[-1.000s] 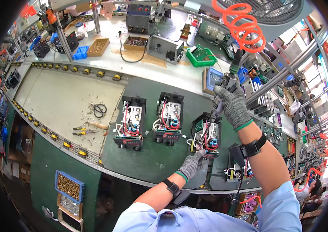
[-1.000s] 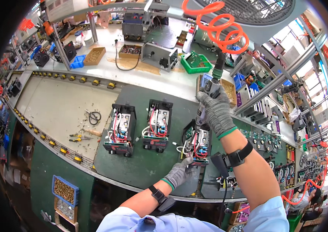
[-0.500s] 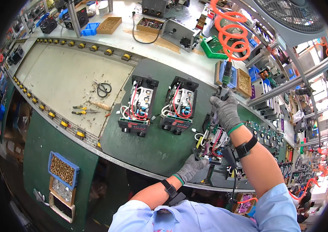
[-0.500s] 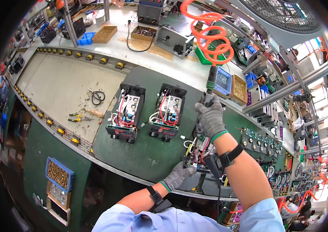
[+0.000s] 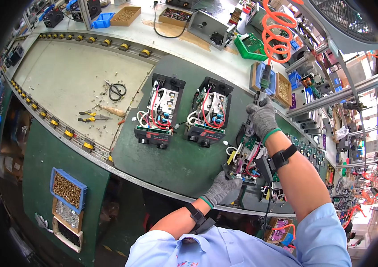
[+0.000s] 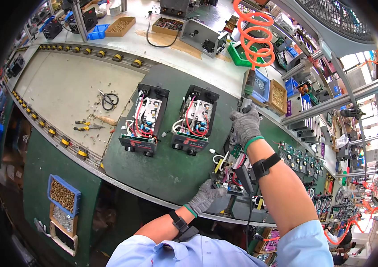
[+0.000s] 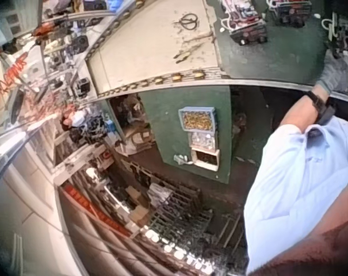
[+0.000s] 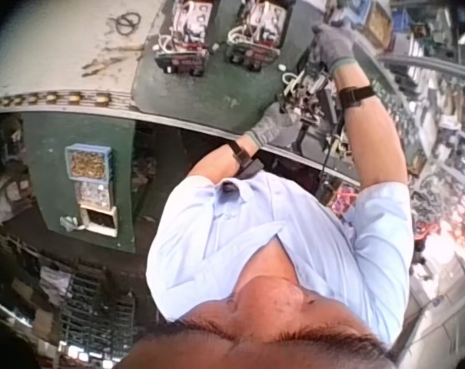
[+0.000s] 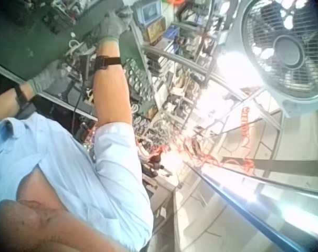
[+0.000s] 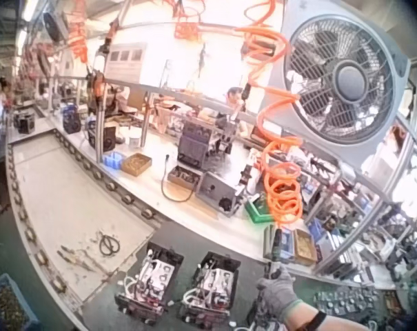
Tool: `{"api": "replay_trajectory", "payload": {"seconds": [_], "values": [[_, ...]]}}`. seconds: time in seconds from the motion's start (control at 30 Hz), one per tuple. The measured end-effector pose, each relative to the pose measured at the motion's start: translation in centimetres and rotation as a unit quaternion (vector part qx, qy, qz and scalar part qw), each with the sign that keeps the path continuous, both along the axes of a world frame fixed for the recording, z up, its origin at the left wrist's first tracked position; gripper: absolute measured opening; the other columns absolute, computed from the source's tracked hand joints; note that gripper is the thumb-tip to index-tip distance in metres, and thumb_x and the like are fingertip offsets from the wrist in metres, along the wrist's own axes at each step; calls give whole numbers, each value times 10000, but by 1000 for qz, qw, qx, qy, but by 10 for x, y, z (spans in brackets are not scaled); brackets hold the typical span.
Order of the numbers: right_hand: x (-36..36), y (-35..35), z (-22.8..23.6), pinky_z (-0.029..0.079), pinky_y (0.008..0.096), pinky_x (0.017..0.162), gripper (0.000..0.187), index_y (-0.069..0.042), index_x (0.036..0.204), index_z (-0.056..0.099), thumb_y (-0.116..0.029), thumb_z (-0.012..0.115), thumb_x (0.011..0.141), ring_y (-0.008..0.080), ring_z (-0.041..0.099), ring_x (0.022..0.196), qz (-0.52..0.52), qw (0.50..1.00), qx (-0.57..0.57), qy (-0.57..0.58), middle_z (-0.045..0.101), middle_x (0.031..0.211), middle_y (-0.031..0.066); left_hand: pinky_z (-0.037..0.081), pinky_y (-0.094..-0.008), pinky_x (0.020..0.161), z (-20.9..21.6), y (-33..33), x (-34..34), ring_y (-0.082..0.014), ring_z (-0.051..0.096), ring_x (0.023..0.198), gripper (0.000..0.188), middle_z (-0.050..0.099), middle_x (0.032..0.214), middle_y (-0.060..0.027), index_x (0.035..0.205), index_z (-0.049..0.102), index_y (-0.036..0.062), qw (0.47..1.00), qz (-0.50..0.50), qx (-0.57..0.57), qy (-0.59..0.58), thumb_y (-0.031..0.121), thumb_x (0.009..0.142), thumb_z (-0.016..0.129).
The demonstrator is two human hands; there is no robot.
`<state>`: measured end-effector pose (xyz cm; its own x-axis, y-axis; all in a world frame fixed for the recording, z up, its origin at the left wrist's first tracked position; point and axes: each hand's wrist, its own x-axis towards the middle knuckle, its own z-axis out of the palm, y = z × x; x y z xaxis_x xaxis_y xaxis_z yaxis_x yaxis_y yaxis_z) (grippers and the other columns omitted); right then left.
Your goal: Assembling the internal components of welding machines using an electric screwdriver.
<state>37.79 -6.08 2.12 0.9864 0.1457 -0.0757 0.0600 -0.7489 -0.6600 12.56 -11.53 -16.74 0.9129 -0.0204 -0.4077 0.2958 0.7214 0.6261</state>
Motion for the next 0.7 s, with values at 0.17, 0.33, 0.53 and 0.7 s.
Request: {"api": "replay_trajectory", "payload": {"seconds": [0.17, 0.33, 0.53, 0.7], "values": [[2, -6, -10, 564, 386, 726, 415, -79, 1174, 601, -11, 758, 796, 199, 636, 805, -30, 994, 90, 51, 659, 937, 71, 529, -306, 856, -1, -1, 1, -107, 605, 927, 448, 686, 1047, -1, 1214, 649, 61, 1000, 24, 15, -8, 263, 866, 846], [2, -10, -16, 551, 388, 674, 405, -92, 1169, 596, -10, 757, 806, 195, 630, 777, -19, 996, 83, 6, 645, 901, 58, 529, -297, 855, 1, 3, -3, -104, 606, 934, 431, 687, 1045, 2, 1209, 657, 62, 999, 30, 16, -36, 261, 873, 839], [13, -21, -21, 533, 380, 728, 410, -70, 1169, 582, -46, 756, 798, 212, 627, 798, 18, 994, 98, 41, 650, 894, 67, 516, -286, 880, 0, 4, -1, -88, 577, 947, 449, 681, 1067, 27, 1235, 661, 85, 997, -1, -36, -71, 306, 888, 837], [8, -8, -10, 510, 360, 617, 393, -110, 1031, 506, 79, 715, 757, 165, 550, 711, -6, 976, 213, 49, 559, 853, 37, 503, -312, 913, 25, 15, 9, -90, 553, 1025, 590, 670, 1174, 13, 1336, 655, 89, 996, 57, 36, -60, 453, 903, 824]]}}
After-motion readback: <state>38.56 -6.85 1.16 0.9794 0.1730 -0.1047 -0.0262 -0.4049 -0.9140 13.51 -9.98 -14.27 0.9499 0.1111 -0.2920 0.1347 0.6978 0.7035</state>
